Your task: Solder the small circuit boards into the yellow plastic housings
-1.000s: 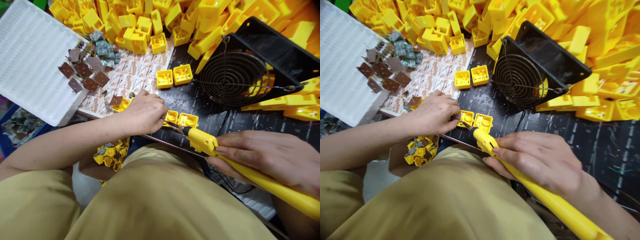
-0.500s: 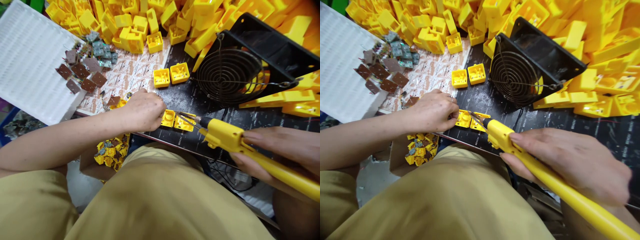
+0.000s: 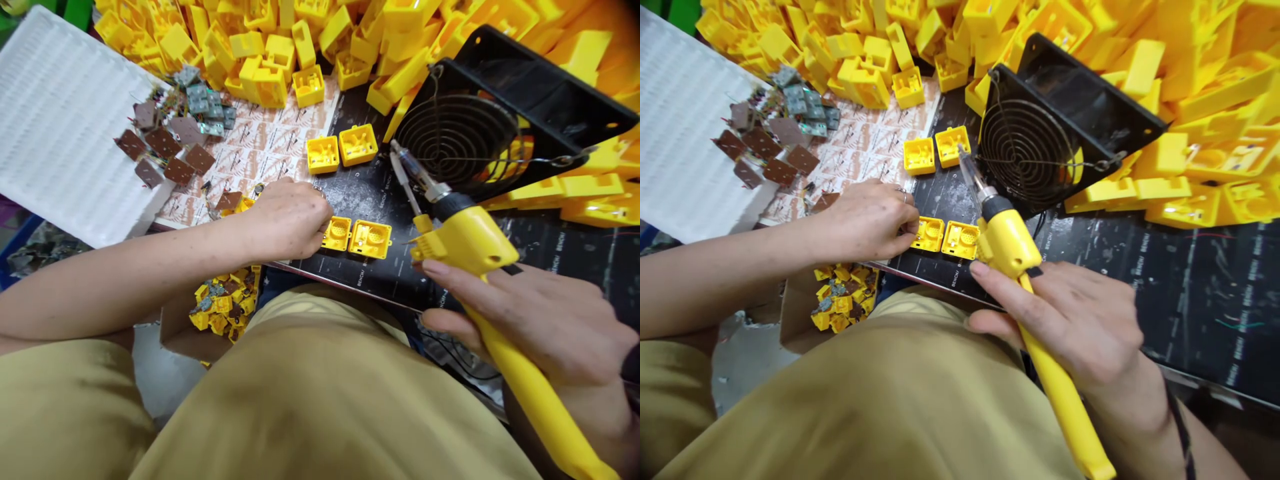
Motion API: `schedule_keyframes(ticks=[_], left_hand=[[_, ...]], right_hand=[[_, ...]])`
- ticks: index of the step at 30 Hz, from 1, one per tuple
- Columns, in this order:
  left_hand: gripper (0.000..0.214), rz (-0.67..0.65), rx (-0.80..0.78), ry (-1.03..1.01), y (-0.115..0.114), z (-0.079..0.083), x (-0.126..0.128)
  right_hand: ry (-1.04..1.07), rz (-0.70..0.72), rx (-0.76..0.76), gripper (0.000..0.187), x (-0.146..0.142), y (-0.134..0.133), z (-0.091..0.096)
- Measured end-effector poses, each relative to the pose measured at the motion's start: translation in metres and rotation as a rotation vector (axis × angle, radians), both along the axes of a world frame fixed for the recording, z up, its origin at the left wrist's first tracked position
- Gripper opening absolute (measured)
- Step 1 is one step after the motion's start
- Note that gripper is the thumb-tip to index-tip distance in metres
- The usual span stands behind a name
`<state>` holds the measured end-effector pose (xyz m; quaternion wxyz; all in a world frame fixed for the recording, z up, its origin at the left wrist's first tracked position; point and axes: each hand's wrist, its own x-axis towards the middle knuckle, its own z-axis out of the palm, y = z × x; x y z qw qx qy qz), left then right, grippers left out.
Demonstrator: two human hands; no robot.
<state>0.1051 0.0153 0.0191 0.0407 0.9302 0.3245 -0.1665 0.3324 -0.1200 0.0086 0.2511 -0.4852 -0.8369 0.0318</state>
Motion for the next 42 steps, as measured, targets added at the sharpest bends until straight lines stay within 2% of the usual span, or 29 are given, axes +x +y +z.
schedule_keyframes(ticks=[4,9,13,15,17,19,21,23,25,27,30,32,33,35,39,42], left_hand=[[0.019,0.0,-0.011,0.005,-0.001,-0.001,0.0],[0.023,-0.017,-0.049,-0.064,0.001,-0.004,-0.005],[0.031,-0.001,-0.074,-0.241,0.013,0.008,-0.029],[0.037,0.023,-0.064,-0.357,0.017,0.009,-0.046],[0.05,-0.028,-0.054,-0.392,0.015,0.0,-0.06],[0.065,-0.116,-0.009,-0.356,0.006,-0.02,-0.067],[0.062,-0.141,0.089,-0.319,-0.007,-0.041,-0.072],[0.047,-0.109,0.16,-0.325,-0.02,-0.051,-0.08],[0.036,-0.059,0.163,-0.333,-0.033,-0.042,-0.097],[0.032,-0.001,0.105,-0.293,-0.046,-0.016,-0.126],[0.038,0.052,-0.093,-0.084,-0.06,0.028,-0.172],[0.037,0.069,-0.087,-0.053,-0.06,0.041,-0.187],[0.035,0.08,-0.065,-0.066,-0.055,0.042,-0.187],[0.034,0.105,-0.012,-0.143,-0.039,0.032,-0.168],[0.04,0.119,0.107,-0.385,0.019,-0.012,-0.081],[0.065,0.087,0.083,-0.532,0.062,-0.047,-0.015]], right_hand=[[-0.019,0.076,0.139,0.053,0.001,0.005,-0.004],[0.041,0.111,0.091,0.043,-0.004,0.008,-0.015],[0.033,0.082,0.109,0.027,-0.004,0.012,-0.026],[0.021,0.103,0.143,0.026,-0.001,0.016,-0.033],[0.002,0.124,0.179,0.031,0.001,0.021,-0.04],[-0.006,0.135,0.185,0.035,-0.001,0.028,-0.046],[-0.009,0.15,0.171,0.036,-0.006,0.036,-0.052],[-0.012,0.17,0.152,0.032,-0.012,0.041,-0.055],[-0.014,0.183,0.148,0.029,-0.018,0.044,-0.056],[-0.013,0.181,0.153,0.031,-0.022,0.046,-0.055],[-0.005,0.165,0.166,0.035,-0.029,0.047,-0.054],[0.002,0.154,0.176,0.035,-0.033,0.047,-0.055],[0.004,0.148,0.179,0.034,-0.034,0.047,-0.056],[0.008,0.133,0.179,0.033,-0.037,0.046,-0.058],[0.005,0.085,0.171,0.035,-0.042,0.043,-0.063],[-0.004,0.043,0.173,0.034,-0.042,0.039,-0.067]])
